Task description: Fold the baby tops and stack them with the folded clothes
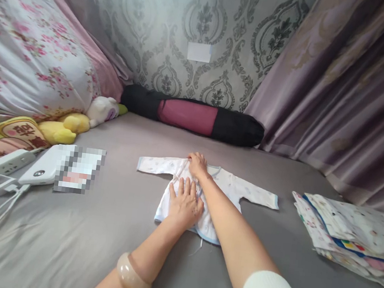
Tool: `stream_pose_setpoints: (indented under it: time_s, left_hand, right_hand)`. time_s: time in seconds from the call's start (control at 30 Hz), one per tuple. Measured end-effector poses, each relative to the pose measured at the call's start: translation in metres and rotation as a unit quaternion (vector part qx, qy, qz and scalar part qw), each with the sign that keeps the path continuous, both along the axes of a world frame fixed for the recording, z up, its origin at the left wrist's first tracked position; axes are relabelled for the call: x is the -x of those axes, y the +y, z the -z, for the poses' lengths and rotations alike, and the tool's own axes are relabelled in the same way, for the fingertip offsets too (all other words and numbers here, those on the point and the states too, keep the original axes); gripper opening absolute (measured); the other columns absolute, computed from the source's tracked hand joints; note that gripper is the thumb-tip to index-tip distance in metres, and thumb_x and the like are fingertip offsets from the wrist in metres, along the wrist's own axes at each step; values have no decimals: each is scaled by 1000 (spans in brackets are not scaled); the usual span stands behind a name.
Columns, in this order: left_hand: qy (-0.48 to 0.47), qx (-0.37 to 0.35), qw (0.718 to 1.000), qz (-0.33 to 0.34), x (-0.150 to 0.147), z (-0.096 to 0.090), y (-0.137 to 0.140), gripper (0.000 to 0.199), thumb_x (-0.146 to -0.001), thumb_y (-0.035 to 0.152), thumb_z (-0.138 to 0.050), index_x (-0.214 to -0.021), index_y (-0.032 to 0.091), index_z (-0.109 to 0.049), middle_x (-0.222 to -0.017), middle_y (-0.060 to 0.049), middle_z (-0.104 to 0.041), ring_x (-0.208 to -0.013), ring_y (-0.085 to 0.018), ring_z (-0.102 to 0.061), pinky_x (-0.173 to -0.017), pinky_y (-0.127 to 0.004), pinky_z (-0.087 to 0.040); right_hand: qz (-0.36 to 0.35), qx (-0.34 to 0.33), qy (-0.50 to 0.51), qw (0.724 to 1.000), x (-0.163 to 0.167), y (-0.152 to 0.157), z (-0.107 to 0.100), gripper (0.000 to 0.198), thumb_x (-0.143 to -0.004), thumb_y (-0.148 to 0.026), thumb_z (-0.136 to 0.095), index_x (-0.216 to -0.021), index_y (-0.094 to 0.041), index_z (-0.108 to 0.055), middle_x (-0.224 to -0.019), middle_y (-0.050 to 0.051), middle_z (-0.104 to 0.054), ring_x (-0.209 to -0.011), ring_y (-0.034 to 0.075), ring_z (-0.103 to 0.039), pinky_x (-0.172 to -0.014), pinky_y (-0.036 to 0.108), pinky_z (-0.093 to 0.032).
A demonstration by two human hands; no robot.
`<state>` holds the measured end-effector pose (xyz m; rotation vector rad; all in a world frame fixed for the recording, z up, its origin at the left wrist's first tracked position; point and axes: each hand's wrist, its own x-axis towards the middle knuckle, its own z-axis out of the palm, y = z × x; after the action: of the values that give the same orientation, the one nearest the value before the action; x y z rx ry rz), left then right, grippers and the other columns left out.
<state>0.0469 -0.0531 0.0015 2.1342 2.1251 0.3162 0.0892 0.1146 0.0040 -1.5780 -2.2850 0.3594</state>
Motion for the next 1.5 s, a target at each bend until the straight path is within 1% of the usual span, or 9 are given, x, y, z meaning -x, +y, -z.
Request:
stream_pose_setpoints:
  time_s: [0.17,0.3,0.4,0.63,0.87,1.0,1.17,1.3,1.5]
  left_hand:
    - [-32,17,999,1,4,-7,0,59,-88,28,-32,-144,8,-37,-155,-15,-30,-145,-32,-20,-114,-61,-13]
    - [-47,-4,999,-3,6,-6,1,56,-86,24,-35,-139,9,-42,-152,-16,-36,-143,-32,-24,-113,-61,-16]
    - [-48,-44,998,-12,7,-3,0,53,-84,21,-38,-136,9,-44,-148,-17,-41,-141,-31,-30,-112,-56,-22]
    - [-48,-117,992,12,11,0,-3,29,-83,17,-44,-107,17,-60,-126,-14,-60,-126,-28,-48,-105,-46,-33]
    - [-51,-109,992,34,21,-5,2,27,-84,11,-41,-101,17,-61,-111,-12,-65,-111,-23,-56,-95,-37,-41]
    - [-22,-93,993,69,21,-2,-3,27,-90,16,-39,-109,14,-58,-121,-14,-60,-121,-25,-51,-100,-40,-39]
    - [27,-62,990,122,19,7,-17,41,-96,21,-30,-134,11,-43,-147,-19,-40,-139,-29,-33,-110,-52,-28]
    - [21,-63,984,166,29,7,-29,43,-96,28,-32,-134,9,-42,-146,-22,-40,-139,-30,-33,-111,-52,-27]
    - [-83,-97,954,270,37,-7,-41,26,-93,19,-32,-103,16,-55,-111,-13,-59,-104,-23,-56,-90,-40,-46]
  right_hand:
    - [9,16,33,999,-33,0,-22,35,-95,-15,-41,-126,-20,-57,-126,4,-61,-116,14,-54,-99,24,-38]
    - [69,-6,29,997,-73,-37,-20,42,-93,-10,-35,-132,-10,-50,-131,14,-56,-125,19,-48,-105,28,-33]
    - [54,-28,-16,998,-91,-74,-8,43,-92,-13,-37,-133,-8,-49,-132,17,-55,-128,22,-45,-107,31,-32]
    - [66,-11,-88,994,-82,-111,14,57,-99,-38,-25,-144,-3,-34,-153,20,-29,-143,29,-21,-114,45,-14]
    - [80,-22,-81,993,-79,-110,17,59,-99,-38,-23,-145,-3,-36,-154,17,-30,-143,28,-21,-116,43,-11]
    - [28,8,-77,997,-83,-127,8,62,-99,-40,-21,-147,-1,-30,-156,18,-24,-144,30,-16,-116,49,-10]
    - [-26,52,-81,995,-89,-171,-3,62,-100,-42,-22,-150,-6,-25,-157,17,-18,-146,30,-11,-116,54,-8]
    - [-55,38,-64,996,-95,-199,-4,61,-99,-44,-26,-150,-10,-27,-158,17,-16,-146,29,-8,-116,55,-6]
    - [-69,-21,-38,997,-96,-214,-4,54,-99,-36,-31,-146,-8,-35,-154,21,-26,-144,30,-18,-115,54,-17]
